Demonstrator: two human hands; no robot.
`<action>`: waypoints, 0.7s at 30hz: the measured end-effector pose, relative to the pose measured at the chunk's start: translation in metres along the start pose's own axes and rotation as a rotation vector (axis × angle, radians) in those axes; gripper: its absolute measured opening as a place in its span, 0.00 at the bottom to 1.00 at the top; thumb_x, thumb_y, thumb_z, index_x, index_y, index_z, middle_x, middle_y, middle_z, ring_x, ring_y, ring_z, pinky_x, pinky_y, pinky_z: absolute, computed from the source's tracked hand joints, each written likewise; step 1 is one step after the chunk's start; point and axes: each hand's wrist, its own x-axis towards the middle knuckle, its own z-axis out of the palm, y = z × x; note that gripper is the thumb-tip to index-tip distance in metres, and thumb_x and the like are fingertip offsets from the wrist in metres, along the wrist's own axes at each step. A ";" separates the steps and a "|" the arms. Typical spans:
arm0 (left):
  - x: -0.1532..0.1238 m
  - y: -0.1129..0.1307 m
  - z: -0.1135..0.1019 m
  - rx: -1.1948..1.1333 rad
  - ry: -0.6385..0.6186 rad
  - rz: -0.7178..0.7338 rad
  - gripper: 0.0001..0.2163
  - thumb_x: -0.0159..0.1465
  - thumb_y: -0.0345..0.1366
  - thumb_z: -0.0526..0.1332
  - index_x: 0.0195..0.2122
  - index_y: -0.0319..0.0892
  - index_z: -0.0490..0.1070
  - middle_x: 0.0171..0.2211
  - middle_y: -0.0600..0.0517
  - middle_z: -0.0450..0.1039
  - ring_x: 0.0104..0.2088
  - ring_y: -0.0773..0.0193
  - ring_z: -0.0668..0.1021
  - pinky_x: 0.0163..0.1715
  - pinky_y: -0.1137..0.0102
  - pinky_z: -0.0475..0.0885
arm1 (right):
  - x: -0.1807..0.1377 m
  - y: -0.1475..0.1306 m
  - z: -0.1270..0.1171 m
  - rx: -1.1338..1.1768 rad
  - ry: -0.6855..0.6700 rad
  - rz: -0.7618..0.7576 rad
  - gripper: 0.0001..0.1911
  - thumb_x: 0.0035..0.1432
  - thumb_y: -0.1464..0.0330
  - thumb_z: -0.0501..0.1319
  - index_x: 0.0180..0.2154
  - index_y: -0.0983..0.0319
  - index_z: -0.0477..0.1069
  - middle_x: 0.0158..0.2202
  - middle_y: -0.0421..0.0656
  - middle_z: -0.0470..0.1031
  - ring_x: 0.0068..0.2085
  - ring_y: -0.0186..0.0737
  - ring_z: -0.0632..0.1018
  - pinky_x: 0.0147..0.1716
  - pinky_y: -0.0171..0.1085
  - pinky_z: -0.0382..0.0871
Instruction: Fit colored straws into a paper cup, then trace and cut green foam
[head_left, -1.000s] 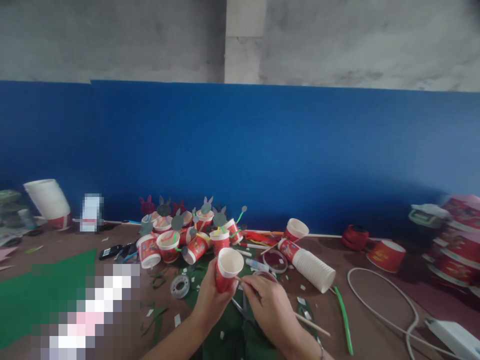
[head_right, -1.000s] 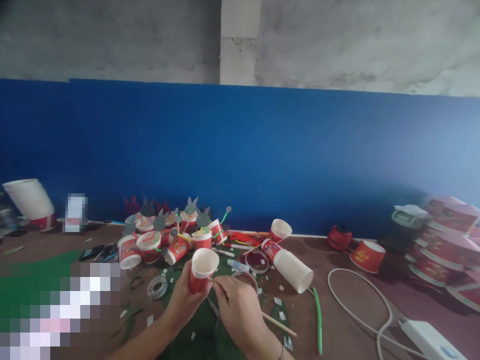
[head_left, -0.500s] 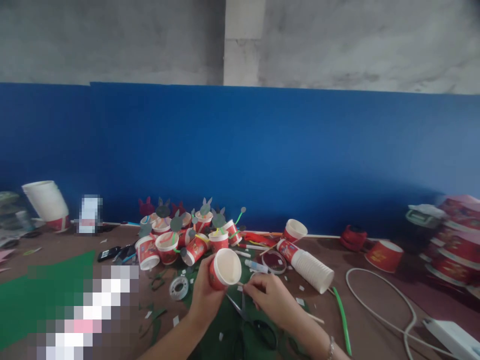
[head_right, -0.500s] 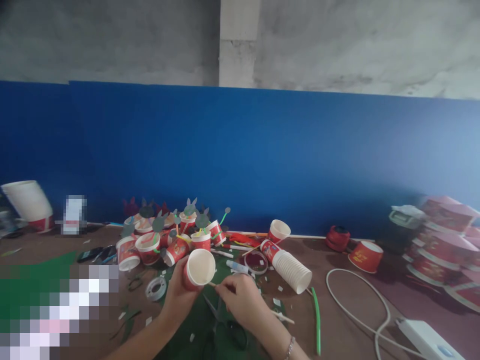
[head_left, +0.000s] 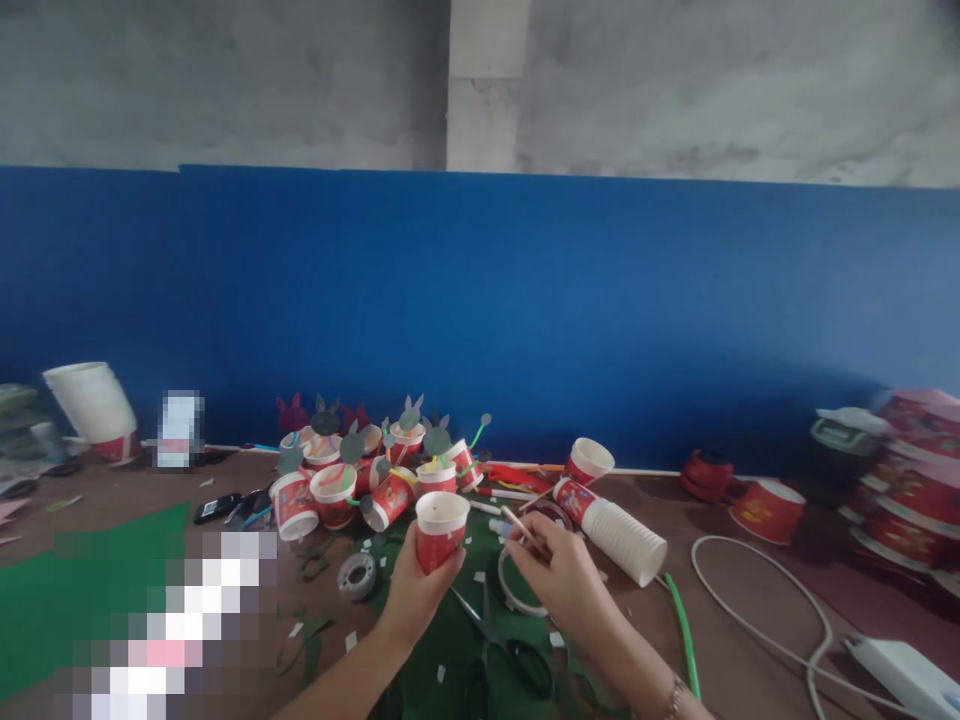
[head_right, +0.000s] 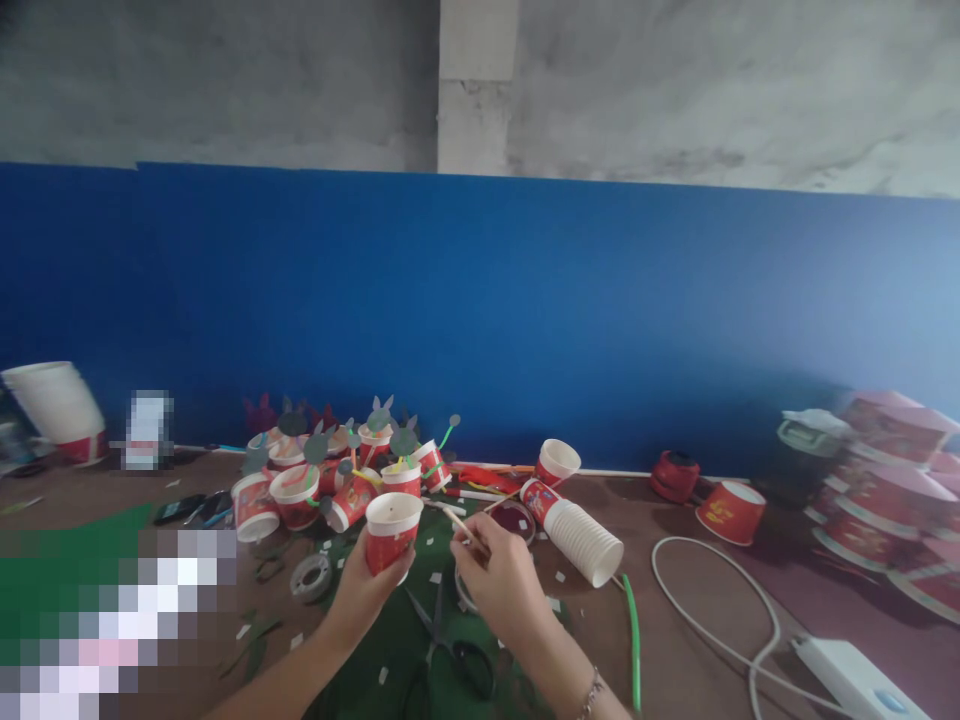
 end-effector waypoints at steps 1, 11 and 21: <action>-0.002 0.001 0.001 -0.010 -0.044 0.003 0.18 0.52 0.40 0.65 0.42 0.39 0.67 0.33 0.50 0.74 0.32 0.61 0.75 0.35 0.68 0.70 | 0.000 0.000 0.002 0.074 -0.030 0.018 0.07 0.53 0.67 0.56 0.34 0.62 0.68 0.18 0.33 0.59 0.20 0.30 0.61 0.20 0.29 0.55; -0.013 0.009 0.004 -0.019 -0.396 0.092 0.23 0.52 0.31 0.64 0.49 0.39 0.61 0.41 0.48 0.73 0.39 0.60 0.74 0.40 0.68 0.69 | -0.010 -0.007 0.018 0.239 -0.317 0.126 0.19 0.49 0.74 0.56 0.46 0.63 0.68 0.12 0.29 0.58 0.14 0.27 0.61 0.15 0.27 0.54; -0.016 0.015 0.004 0.035 -0.438 0.124 0.24 0.49 0.24 0.62 0.49 0.40 0.63 0.41 0.50 0.73 0.39 0.60 0.74 0.41 0.69 0.68 | -0.011 -0.012 0.018 0.221 -0.364 0.075 0.06 0.47 0.76 0.52 0.24 0.63 0.66 0.12 0.30 0.59 0.13 0.26 0.63 0.13 0.25 0.52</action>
